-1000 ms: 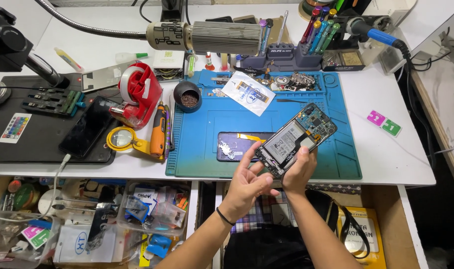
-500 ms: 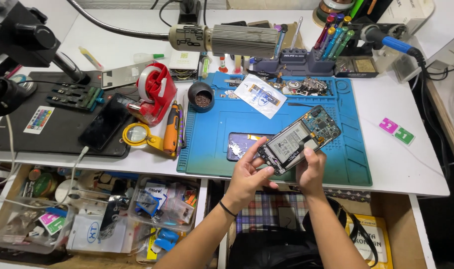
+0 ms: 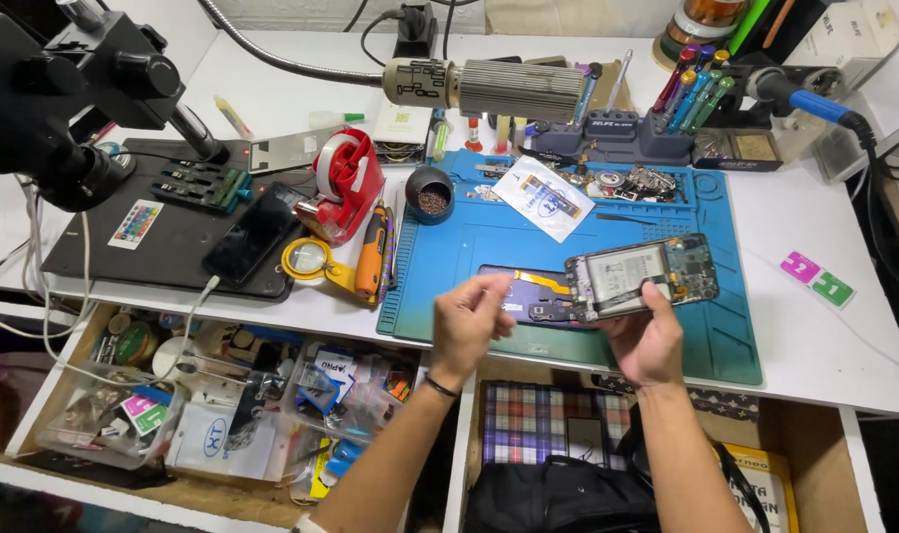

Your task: Disassembling a mobile phone to remove the motherboard and battery for repair or inspection.

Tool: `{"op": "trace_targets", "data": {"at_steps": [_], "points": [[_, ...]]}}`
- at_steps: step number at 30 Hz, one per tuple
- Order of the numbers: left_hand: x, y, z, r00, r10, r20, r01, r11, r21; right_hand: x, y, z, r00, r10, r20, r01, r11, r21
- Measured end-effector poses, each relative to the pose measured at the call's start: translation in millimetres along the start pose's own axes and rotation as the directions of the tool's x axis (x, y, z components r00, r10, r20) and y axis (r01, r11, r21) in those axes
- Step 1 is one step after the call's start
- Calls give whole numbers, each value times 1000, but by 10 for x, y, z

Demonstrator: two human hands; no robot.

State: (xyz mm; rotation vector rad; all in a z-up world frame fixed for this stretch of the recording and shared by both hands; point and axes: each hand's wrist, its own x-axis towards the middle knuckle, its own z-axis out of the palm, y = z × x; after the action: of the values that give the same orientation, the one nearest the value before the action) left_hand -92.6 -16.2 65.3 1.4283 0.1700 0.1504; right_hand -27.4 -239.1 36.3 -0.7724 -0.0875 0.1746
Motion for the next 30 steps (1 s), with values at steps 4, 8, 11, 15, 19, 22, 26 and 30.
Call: {"op": "trace_targets", "data": {"at_steps": [4,8,11,15,19,22,26,30], "points": [[140,242,-530,869,488,-78,-359,732,579,70,57,-254,987,-44,-156,59,994,96],[235,-8,-1162,850,505,147,-100,-120,988,84,22,-205,963,-62,-262,103,984,143],[163,87,-1249,839,506,199,-11,-349,937,99,55,-295,963,-62,-261,101,985,140],[429,-47,-1461,893,427,141,35,-378,925,116,91,-325,968,-58,-245,88,990,114],[560,70,-1393,970,239,33,70,-412,909,118,115,-349,970,-58,-238,89,989,120],[667,16,-1452,968,247,51,56,-408,911,127,116,-371,970,-61,-235,92,988,121],[864,-106,-1538,975,220,41,63,-442,895,150,151,-453,972,-60,-228,92,987,133],[870,-47,-1457,973,220,74,40,-472,881,168,170,-488,971,-70,-230,103,986,134]]}}
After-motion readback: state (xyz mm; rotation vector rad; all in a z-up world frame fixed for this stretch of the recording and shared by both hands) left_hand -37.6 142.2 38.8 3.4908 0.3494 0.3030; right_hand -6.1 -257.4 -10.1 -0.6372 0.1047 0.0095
